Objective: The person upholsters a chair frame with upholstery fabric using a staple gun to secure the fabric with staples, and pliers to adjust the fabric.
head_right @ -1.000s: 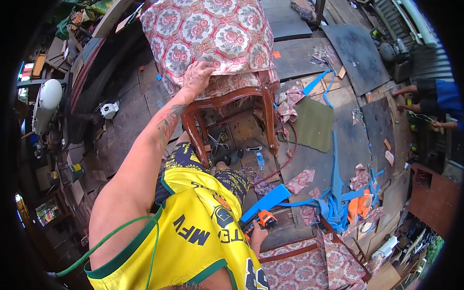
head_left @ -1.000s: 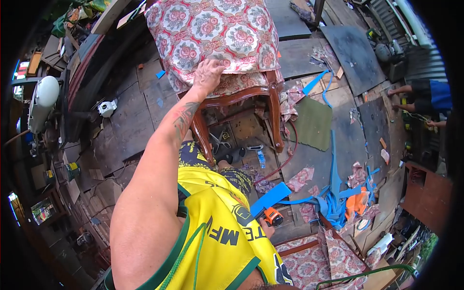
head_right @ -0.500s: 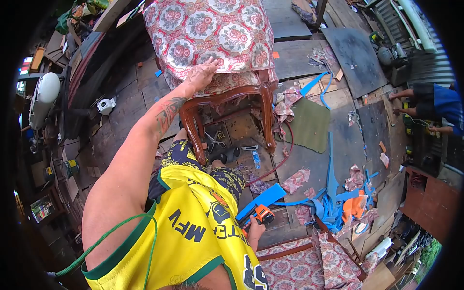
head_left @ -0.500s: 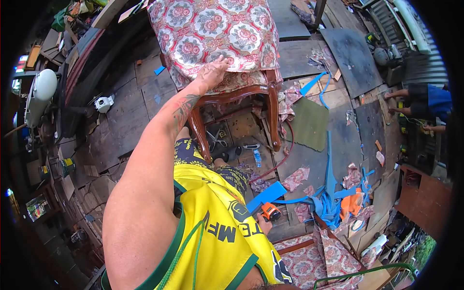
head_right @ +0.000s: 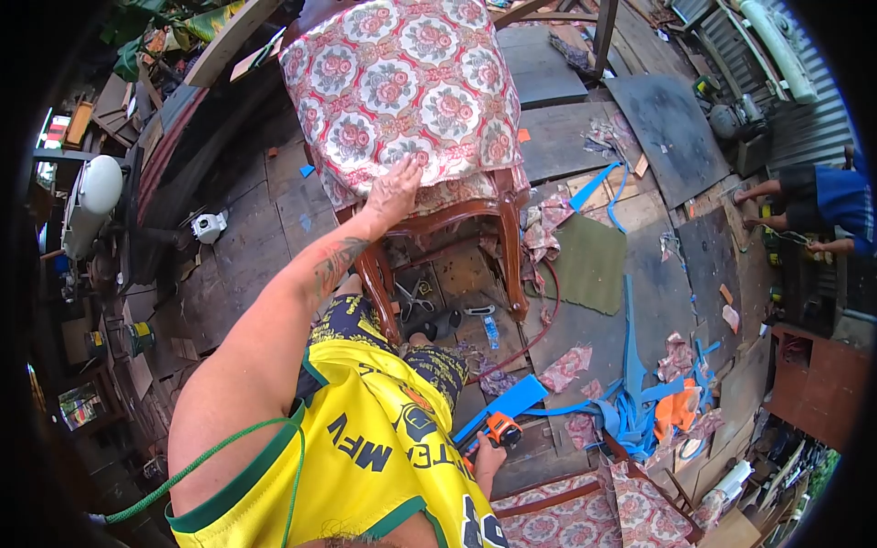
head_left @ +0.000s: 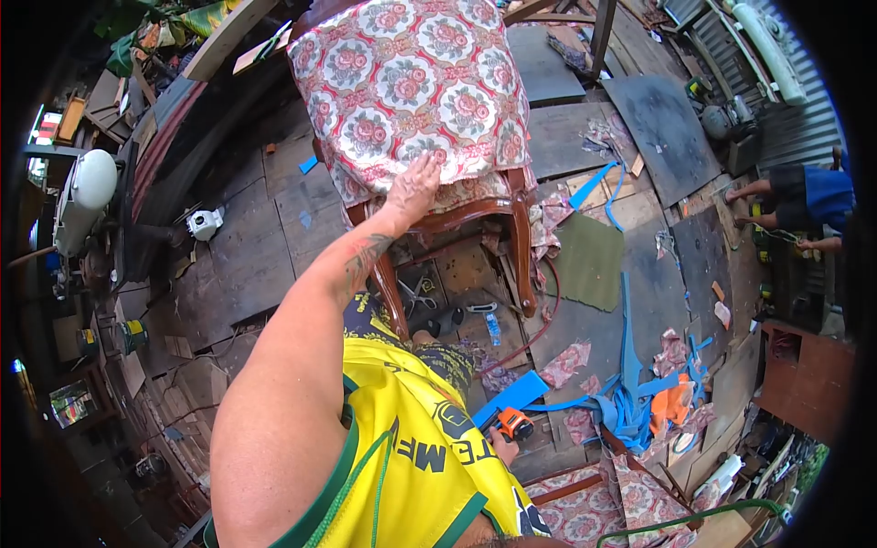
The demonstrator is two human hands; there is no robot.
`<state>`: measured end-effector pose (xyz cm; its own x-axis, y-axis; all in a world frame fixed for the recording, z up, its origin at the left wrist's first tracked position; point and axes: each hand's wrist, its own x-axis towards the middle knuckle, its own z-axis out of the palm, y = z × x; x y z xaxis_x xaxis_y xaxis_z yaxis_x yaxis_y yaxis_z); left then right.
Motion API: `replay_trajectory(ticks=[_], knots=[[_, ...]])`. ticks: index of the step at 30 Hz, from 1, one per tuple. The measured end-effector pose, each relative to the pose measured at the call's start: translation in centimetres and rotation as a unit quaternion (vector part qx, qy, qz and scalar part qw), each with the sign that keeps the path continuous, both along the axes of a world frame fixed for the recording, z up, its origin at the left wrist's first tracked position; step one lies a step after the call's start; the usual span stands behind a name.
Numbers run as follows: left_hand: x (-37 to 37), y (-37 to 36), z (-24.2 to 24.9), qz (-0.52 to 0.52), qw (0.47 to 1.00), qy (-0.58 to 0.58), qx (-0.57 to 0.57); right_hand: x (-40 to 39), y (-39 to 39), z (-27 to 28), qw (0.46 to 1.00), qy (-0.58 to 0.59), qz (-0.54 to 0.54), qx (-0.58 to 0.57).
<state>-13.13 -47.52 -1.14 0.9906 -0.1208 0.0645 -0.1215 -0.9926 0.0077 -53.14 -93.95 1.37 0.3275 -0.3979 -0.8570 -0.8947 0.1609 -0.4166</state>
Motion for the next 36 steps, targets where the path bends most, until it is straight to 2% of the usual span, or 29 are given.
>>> replay_trajectory(ticks=[4,9,14,16,19,20,21,22,23,24,25,30,32,33,34,36], knots=[[-0.7,-0.5,-0.5,-0.008,0.999,-0.042,0.016,1.6,1.1,0.9,0.999,0.033,0.016,-0.007],[-0.9,-0.1,-1.8,0.024,0.999,0.009,0.022,2.5,1.3,1.1,0.999,0.012,0.043,0.002],[-1.0,0.4,-2.5,-0.003,0.999,-0.004,0.034,2.8,0.9,1.2,0.999,0.003,0.038,0.008],[-1.6,-0.3,-1.0,0.001,0.995,-0.091,-0.043,2.5,0.3,0.5,0.999,-0.003,0.049,0.01],[-0.5,1.1,1.1,-0.025,0.996,-0.038,-0.081,2.3,-0.5,0.7,0.998,-0.008,0.053,0.017],[0.4,1.8,2.5,-0.005,0.973,-0.181,-0.143,2.3,-0.6,0.9,0.999,-0.007,0.048,0.021],[2.3,3.8,1.9,-0.014,0.964,-0.256,-0.073,2.3,-0.6,1.4,0.999,-0.002,0.048,0.018],[4.0,5.9,1.2,0.067,0.985,-0.144,-0.073,2.4,-0.6,1.8,0.999,-0.007,0.047,0.018],[4.5,6.5,2.4,0.058,0.976,-0.188,0.092,2.5,-0.6,2.3,0.999,-0.01,0.047,0.018],[5.1,8.0,2.0,0.035,0.99,-0.096,0.096,2.6,-0.6,2.6,0.999,-0.011,0.052,0.006],[5.2,9.0,1.2,0.01,0.993,-0.07,0.096,2.0,-1.0,2.6,0.999,0.009,0.042,-0.004],[2.9,7.4,1.9,-0.013,0.997,-0.044,0.058,1.7,-0.9,2.8,0.998,0.035,0.041,-0.029],[1.1,5.0,2.0,0.008,0.986,0.004,0.166,1.2,-1.2,2.4,0.998,0.03,0.045,-0.024],[-0.4,2.8,3.7,0.003,0.982,0.048,0.184,1.1,-1.3,2.0,0.998,0.023,0.048,-0.017],[-1.7,2.5,1.1,-0.03,0.984,0.01,0.173,1.0,-1.4,2.0,0.998,0.023,0.05,-0.018],[-4.8,-1.2,1.7,0.005,0.998,0.061,0.035,1.2,-1.3,1.9,0.999,0.025,0.046,-0.006]])
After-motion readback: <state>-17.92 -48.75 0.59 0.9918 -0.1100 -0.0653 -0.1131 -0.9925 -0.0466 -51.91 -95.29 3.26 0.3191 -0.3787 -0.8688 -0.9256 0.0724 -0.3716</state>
